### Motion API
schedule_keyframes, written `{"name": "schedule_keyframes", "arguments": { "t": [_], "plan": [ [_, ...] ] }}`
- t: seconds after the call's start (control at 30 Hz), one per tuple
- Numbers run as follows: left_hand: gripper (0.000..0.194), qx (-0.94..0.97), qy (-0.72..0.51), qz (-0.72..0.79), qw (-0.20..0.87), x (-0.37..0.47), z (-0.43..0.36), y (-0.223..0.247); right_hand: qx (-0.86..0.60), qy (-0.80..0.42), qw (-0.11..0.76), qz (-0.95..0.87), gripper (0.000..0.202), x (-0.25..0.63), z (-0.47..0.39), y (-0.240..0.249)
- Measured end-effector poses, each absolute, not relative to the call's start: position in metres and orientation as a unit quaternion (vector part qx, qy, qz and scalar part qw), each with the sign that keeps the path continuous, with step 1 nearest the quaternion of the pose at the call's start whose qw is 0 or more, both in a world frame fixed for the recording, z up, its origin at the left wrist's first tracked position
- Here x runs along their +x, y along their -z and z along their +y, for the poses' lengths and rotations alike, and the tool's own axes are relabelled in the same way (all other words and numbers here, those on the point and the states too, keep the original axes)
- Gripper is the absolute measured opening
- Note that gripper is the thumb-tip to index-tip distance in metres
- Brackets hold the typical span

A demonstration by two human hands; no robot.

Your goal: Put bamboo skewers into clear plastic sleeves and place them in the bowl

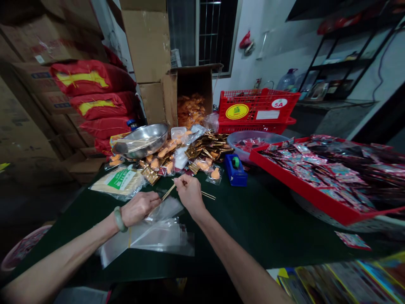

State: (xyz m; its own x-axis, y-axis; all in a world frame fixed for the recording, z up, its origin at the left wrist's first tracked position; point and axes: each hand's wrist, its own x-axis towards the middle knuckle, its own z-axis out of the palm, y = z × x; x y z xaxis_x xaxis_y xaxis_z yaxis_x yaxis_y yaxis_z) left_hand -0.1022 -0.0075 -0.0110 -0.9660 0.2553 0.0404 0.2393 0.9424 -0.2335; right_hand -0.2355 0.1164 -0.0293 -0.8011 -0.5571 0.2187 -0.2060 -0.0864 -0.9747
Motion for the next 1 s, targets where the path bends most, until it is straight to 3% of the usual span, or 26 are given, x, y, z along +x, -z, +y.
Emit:
{"name": "schedule_keyframes", "arguments": {
  "t": [0.4, 0.53, 0.67, 0.8, 0.9, 1.0],
  "plan": [
    [0.025, -0.148, -0.119, -0.981, 0.049, -0.107, 0.0, -0.012, -0.27, 0.696, 0.241, 0.62, 0.02, -0.231, 0.109, 0.017],
    [0.029, -0.139, -0.065, -0.986, 0.06, -0.105, -0.001, -0.009, -0.26, 0.713, 0.271, 0.592, 0.019, -0.226, 0.11, 0.022],
    [0.03, -0.051, 0.087, -0.984, 0.146, -0.093, 0.001, 0.011, -0.25, 0.741, 0.252, 0.57, 0.018, -0.222, 0.119, 0.024],
    [0.064, 0.032, 0.1, -0.991, 0.086, -0.068, 0.006, 0.039, -0.227, 0.768, 0.209, 0.561, 0.021, -0.246, 0.129, 0.024],
    [0.048, 0.061, 0.073, -0.995, 0.005, -0.048, 0.003, 0.052, -0.2, 0.791, 0.154, 0.557, 0.025, -0.285, 0.148, 0.016],
    [0.039, 0.058, 0.094, -0.994, 0.001, -0.041, -0.006, 0.045, -0.194, 0.801, 0.109, 0.555, 0.028, -0.317, 0.181, -0.003]
  ]
}}
